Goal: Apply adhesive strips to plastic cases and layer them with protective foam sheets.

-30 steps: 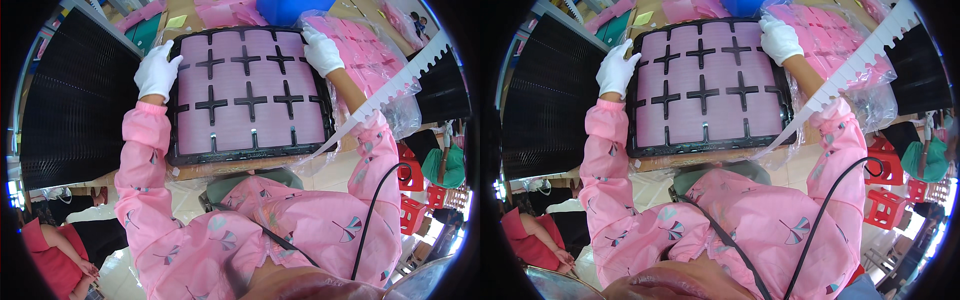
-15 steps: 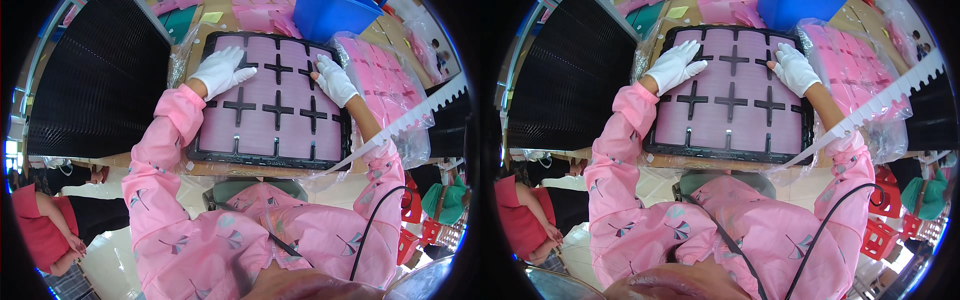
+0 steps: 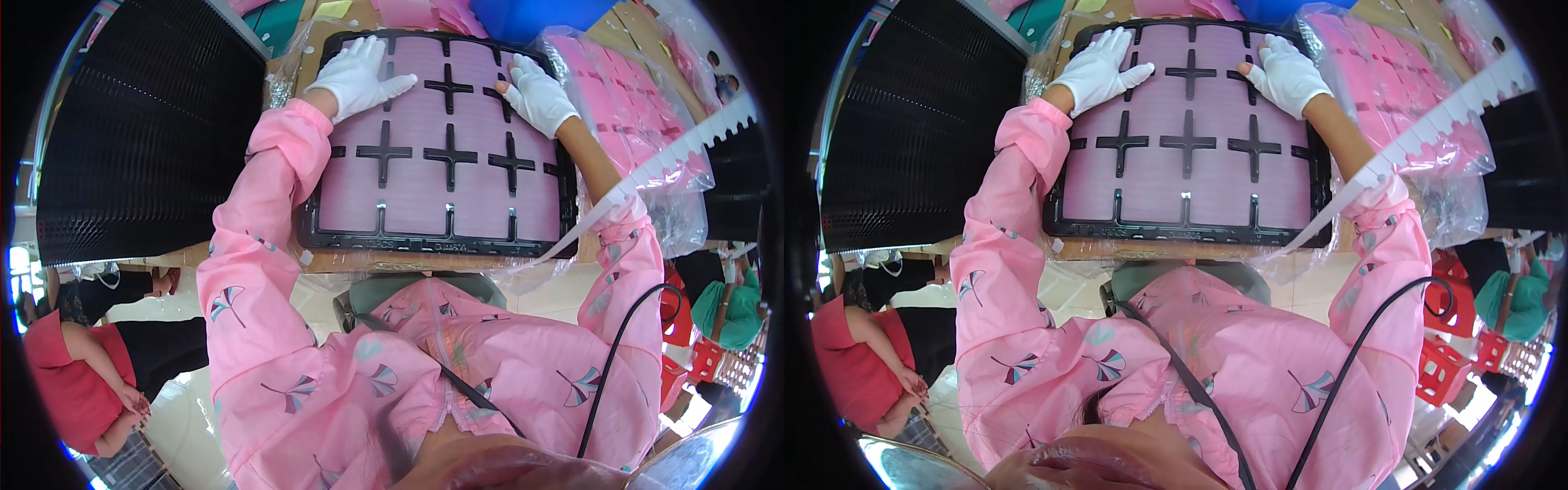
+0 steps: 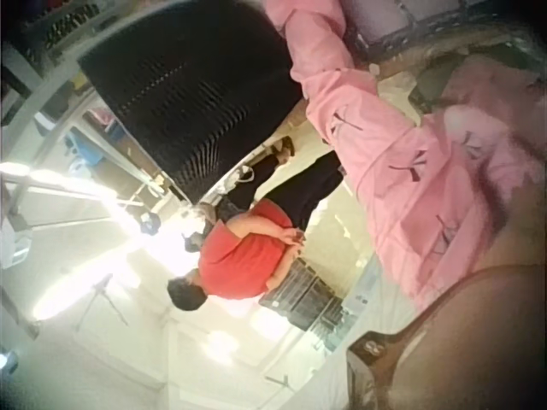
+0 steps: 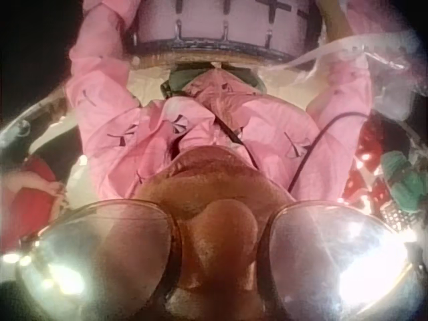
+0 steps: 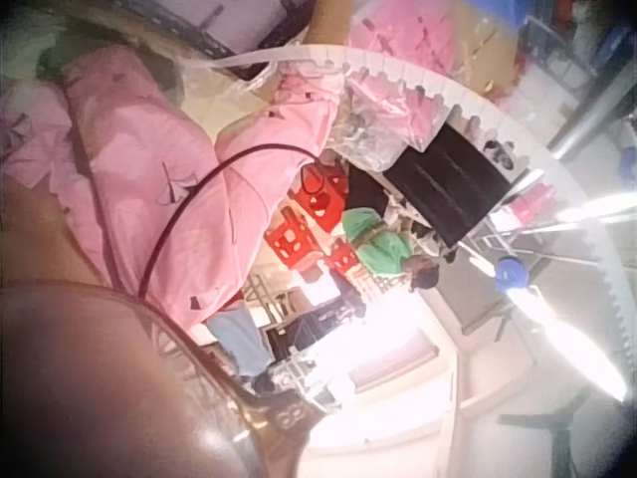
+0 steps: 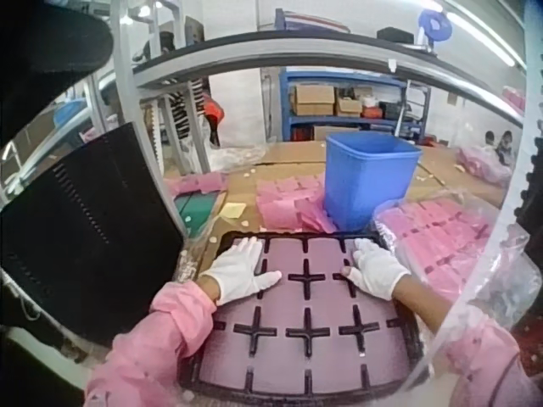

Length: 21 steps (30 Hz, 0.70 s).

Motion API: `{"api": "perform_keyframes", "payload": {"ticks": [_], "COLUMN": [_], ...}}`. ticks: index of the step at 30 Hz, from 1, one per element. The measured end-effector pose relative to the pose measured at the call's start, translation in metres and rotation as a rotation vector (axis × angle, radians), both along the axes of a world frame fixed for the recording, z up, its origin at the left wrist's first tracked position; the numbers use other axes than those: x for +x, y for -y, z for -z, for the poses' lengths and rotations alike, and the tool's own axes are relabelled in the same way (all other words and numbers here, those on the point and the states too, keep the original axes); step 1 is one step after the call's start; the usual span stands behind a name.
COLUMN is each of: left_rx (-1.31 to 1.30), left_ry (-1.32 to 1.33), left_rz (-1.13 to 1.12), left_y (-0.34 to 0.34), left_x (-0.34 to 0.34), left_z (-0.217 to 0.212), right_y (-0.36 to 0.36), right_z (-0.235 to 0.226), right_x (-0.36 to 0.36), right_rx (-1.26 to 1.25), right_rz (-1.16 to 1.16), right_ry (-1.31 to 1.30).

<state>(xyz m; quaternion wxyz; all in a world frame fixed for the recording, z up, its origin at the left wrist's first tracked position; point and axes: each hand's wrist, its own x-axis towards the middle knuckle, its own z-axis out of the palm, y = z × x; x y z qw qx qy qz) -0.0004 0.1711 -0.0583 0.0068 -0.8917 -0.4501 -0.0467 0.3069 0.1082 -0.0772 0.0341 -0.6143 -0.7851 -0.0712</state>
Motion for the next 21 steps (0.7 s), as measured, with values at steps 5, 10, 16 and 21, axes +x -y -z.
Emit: {"api": "perform_keyframes", "payload": {"ticks": [5,10,16,21], "left_rx": [-0.017,-0.101,-0.032,0.016], "left_ry": [-0.112,-0.216,-0.146,0.025], "left_rz": [-0.004,-0.017,-0.018,-0.012], "left_y": [0.028,0.025,0.014,0.006], "left_x": [-0.011,-0.009,0.008,0.004], "left_z": [-0.015,-0.026,-0.012,0.001], "right_y": [0.030,0.032,0.002,-0.008], "right_z": [-0.012,-0.027,-0.003,-0.002], "right_x": [-0.004,-0.006,-0.014,-0.011], "right_rx": [-0.002,-0.117,0.064,0.104], "right_rz": [-0.021,-0.023,-0.081,-0.072], "right_ry": [-0.010,-0.058,-0.191,-0.131]}}
